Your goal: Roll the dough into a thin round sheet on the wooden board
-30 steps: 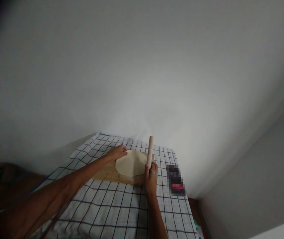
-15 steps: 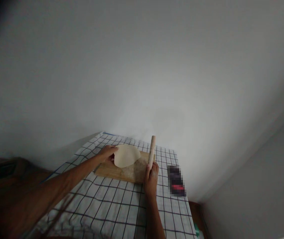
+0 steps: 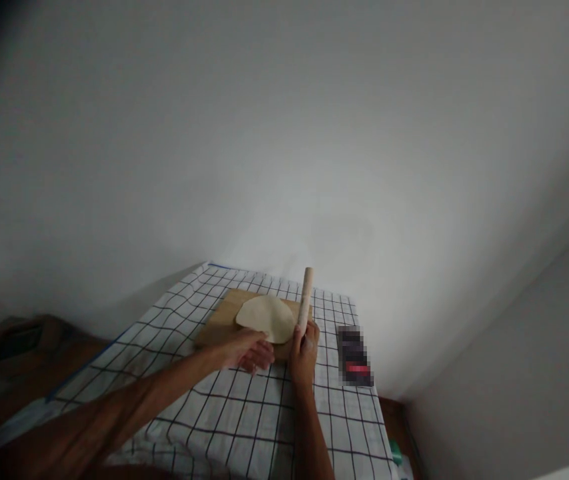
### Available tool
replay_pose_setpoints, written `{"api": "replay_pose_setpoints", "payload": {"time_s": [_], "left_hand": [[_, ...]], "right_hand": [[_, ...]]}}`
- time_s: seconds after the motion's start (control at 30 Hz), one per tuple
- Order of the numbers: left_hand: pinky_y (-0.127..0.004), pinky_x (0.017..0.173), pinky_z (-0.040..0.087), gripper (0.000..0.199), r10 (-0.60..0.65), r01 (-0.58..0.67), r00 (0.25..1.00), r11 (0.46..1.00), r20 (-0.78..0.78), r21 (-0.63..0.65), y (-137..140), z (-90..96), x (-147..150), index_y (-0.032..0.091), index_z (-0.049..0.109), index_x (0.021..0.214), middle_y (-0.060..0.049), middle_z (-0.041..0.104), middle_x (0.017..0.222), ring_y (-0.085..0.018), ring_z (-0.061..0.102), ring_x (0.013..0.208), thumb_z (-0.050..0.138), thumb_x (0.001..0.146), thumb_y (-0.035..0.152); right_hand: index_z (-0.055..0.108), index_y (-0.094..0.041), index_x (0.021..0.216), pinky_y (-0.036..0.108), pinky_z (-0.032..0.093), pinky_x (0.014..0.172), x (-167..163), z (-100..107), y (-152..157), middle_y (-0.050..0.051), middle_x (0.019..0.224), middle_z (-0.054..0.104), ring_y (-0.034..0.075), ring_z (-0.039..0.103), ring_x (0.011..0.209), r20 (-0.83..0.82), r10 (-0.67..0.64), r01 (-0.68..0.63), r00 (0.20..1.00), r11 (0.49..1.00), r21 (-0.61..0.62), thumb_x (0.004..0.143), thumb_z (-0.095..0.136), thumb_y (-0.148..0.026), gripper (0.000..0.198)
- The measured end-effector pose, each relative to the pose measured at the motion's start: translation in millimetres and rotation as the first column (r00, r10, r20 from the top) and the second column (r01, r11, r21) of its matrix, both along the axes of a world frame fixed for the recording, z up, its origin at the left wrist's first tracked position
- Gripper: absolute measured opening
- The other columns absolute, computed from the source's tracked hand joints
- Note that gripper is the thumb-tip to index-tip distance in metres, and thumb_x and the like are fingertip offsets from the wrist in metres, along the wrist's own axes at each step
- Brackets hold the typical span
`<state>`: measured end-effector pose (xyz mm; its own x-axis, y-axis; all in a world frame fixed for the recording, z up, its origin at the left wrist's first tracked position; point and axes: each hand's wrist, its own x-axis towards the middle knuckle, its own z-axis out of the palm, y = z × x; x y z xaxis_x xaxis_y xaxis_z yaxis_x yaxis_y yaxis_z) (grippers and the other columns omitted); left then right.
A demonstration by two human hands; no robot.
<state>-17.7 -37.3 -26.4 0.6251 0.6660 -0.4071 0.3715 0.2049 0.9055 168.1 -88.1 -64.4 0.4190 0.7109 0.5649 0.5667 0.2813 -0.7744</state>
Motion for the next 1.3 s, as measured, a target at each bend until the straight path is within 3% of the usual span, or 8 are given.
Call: {"api": "replay_pose_setpoints", "payload": {"time_s": [0.13,0.3,0.43,0.5,0.77,1.03,1.17,1.3], "left_hand": [[-0.033,0.053,0.056,0.053,-0.192,0.229,0.970,0.924,-0.146,0.305,3.6,15.0,13.0,0.015,0.070,0.085,-0.013,0.076,0.079,-0.025,0.073,0.066,0.043,0.092,0.061],[-0.044,0.114,0.038,0.045,0.095,0.007,0.992,0.607,-0.081,0.795,44.1,35.2,13.5,0.015,0.060,0.130,-0.014,0.053,0.148,-0.029,0.043,0.141,0.038,0.099,0.038],[-0.055,0.121,0.023,0.046,0.113,0.165,0.973,0.267,-0.200,0.950,48.1,3.0,17.4,0.016,0.053,0.140,-0.015,0.042,0.156,-0.032,0.030,0.149,0.046,0.097,0.033],[-0.056,0.120,0.026,0.047,0.147,0.225,0.956,0.184,-0.253,0.957,42.4,-19.2,11.8,0.017,0.052,0.142,-0.016,0.047,0.152,-0.033,0.037,0.146,0.045,0.098,0.033],[-0.050,0.122,0.023,0.055,0.201,0.284,0.930,0.138,-0.307,0.949,26.9,-44.4,-55.7,0.022,0.041,0.152,-0.010,0.040,0.159,-0.029,0.033,0.148,0.039,0.102,0.042],[-0.049,0.119,0.029,0.047,0.275,0.219,0.920,0.231,-0.279,0.948,38.5,-38.2,-92.0,0.023,0.051,0.144,-0.008,0.052,0.151,-0.027,0.042,0.142,0.039,0.101,0.039],[-0.044,0.117,0.035,0.043,0.307,0.091,0.940,0.200,-0.151,0.976,36.9,-7.3,-72.5,0.018,0.057,0.136,-0.011,0.060,0.139,-0.025,0.050,0.133,0.035,0.101,0.031],[-0.043,0.122,0.026,0.042,0.076,0.081,0.993,0.110,-0.090,0.991,22.0,17.1,-0.2,0.021,0.052,0.140,-0.007,0.053,0.148,-0.023,0.037,0.144,0.038,0.100,0.028]], "right_hand": [[0.058,-0.018,0.113,0.039,0.048,0.093,3.5,-3.7,-1.9,0.011,0.111,0.062,0.024,0.060,0.107,-0.106,0.000,-0.002,0.994,1.000,-0.018,0.103,0.035,-0.051,0.042],[0.053,-0.018,0.115,0.032,0.052,0.071,3.5,-5.1,-4.0,0.007,0.097,0.065,0.018,0.065,0.076,-0.333,0.014,-0.029,0.943,0.999,-0.039,0.101,0.038,-0.055,0.042],[0.052,-0.019,0.114,0.029,0.051,0.064,2.9,-3.1,-5.4,0.003,0.087,0.064,0.017,0.064,0.070,-0.381,0.015,-0.032,0.925,0.999,-0.038,0.100,0.040,-0.056,0.040],[0.052,-0.020,0.113,0.028,0.051,0.063,3.7,-2.8,-5.4,0.002,0.083,0.064,0.017,0.063,0.068,-0.395,0.011,-0.029,0.919,0.999,-0.041,0.100,0.041,-0.056,0.040],[0.053,-0.020,0.107,0.025,0.046,0.054,1.8,-0.2,-4.5,-0.003,0.068,0.059,0.015,0.058,0.058,-0.397,0.016,-0.044,0.918,0.997,-0.061,0.098,0.041,-0.059,0.041],[0.063,-0.018,0.107,0.025,0.044,0.050,1.2,15.7,-21.2,0.000,0.066,0.060,0.017,0.057,0.057,-0.234,0.075,-0.124,0.969,0.971,-0.202,0.095,0.047,-0.062,0.048],[0.065,-0.019,0.122,0.031,0.054,0.064,-4.7,15.2,-44.8,0.009,0.090,0.073,0.024,0.070,0.078,-0.058,0.202,-0.210,0.978,0.927,-0.311,0.095,0.053,-0.054,0.046],[0.063,-0.020,0.132,0.037,0.059,0.077,-17.4,7.8,-57.9,0.014,0.110,0.075,0.030,0.073,0.097,-0.010,0.265,-0.255,0.964,0.916,-0.311,0.096,0.053,-0.050,0.048]]}}
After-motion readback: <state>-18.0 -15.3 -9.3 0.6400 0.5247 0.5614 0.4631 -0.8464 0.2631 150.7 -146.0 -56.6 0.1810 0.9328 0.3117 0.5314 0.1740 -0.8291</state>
